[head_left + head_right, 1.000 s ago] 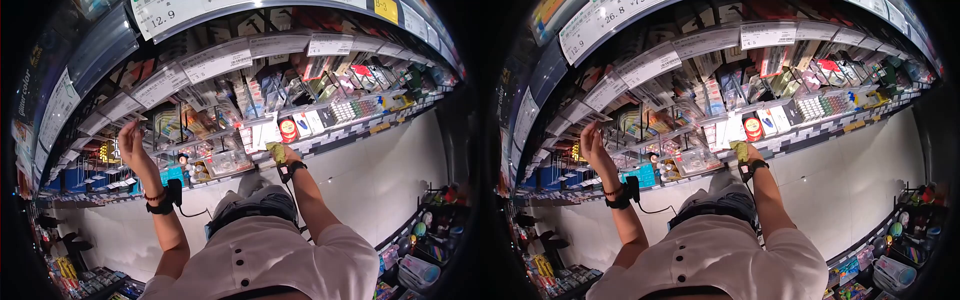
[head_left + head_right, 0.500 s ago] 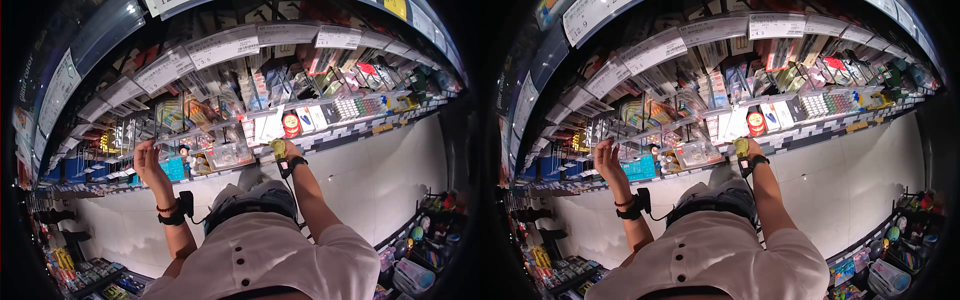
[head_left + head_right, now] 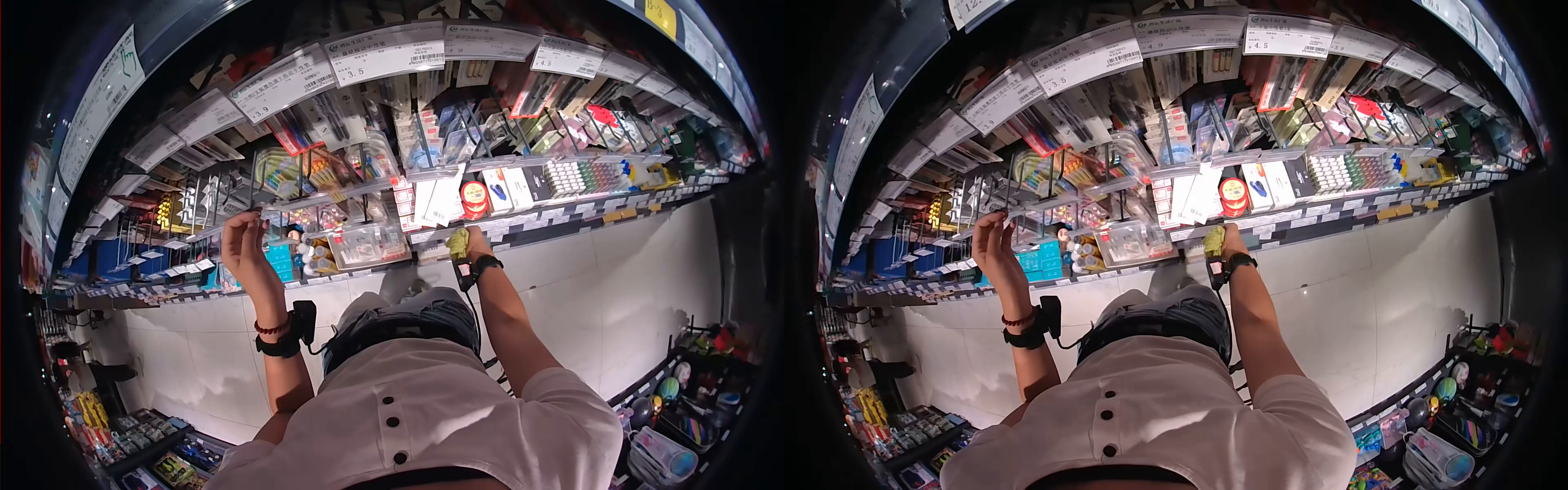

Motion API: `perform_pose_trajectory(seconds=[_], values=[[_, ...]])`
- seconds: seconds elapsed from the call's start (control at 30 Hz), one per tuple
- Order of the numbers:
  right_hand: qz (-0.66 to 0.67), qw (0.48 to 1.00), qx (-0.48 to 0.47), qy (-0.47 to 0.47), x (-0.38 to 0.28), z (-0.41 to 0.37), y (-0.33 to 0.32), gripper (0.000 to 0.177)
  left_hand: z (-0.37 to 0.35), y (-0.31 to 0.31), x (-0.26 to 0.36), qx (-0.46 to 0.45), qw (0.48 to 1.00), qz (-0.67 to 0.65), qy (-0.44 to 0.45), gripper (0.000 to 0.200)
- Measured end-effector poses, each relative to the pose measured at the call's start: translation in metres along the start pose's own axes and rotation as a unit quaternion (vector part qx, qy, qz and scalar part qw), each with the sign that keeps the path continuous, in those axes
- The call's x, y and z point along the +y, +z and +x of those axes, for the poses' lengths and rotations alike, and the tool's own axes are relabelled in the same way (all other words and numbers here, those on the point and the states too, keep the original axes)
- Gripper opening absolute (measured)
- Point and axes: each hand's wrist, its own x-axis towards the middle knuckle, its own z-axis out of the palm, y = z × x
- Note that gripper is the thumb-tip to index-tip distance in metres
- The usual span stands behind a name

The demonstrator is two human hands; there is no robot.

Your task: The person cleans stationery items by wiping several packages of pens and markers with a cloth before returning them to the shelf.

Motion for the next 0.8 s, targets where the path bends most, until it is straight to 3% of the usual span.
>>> perform_pose_trajectory(seconds=[0.1, 0.23, 0.37, 0.47, 0.57, 0.6, 0.7, 0.8], values=[[-0.089, 0.994, -0.045, 0.043, 0.003, 0.017, -0.002, 0.033, 0.001, 0.004, 0.005, 0.007, 1.000, 0.002, 0.002, 0.008], [-0.075, 0.993, -0.090, 0.010, 0.011, 0.023, 0.006, 0.027, 0.001, 0.004, 0.003, 0.005, 1.000, 0.014, -0.003, 0.008], [-0.208, 0.953, -0.134, -0.172, 0.021, 0.018, 0.007, 0.026, -0.002, 0.001, 0.002, 0.008, 1.000, 0.017, -0.015, 0.007], [-0.157, 0.976, -0.115, -0.096, 0.013, 0.008, 0.009, 0.024, 0.001, -0.002, 0.000, 0.005, 1.000, 0.009, -0.027, 0.008], [-0.003, 0.996, -0.090, -0.001, -0.003, 0.008, 0.017, 0.021, 0.003, 0.000, -0.002, -0.015, 1.000, 0.009, -0.024, 0.008], [-0.047, 0.993, -0.101, -0.039, -0.010, 0.002, 0.013, 0.013, 0.003, 0.002, -0.003, -0.023, 0.999, 0.015, -0.025, 0.008], [-0.116, 0.978, 0.007, -0.172, -0.026, -0.022, 0.022, 0.008, -0.001, 0.006, -0.008, -0.050, 0.998, 0.020, -0.034, 0.009], [-0.145, 0.970, -0.048, -0.187, -0.046, -0.073, 0.037, 0.010, -0.007, 0.014, -0.017, -0.074, 0.996, -0.011, -0.047, 0.010]])
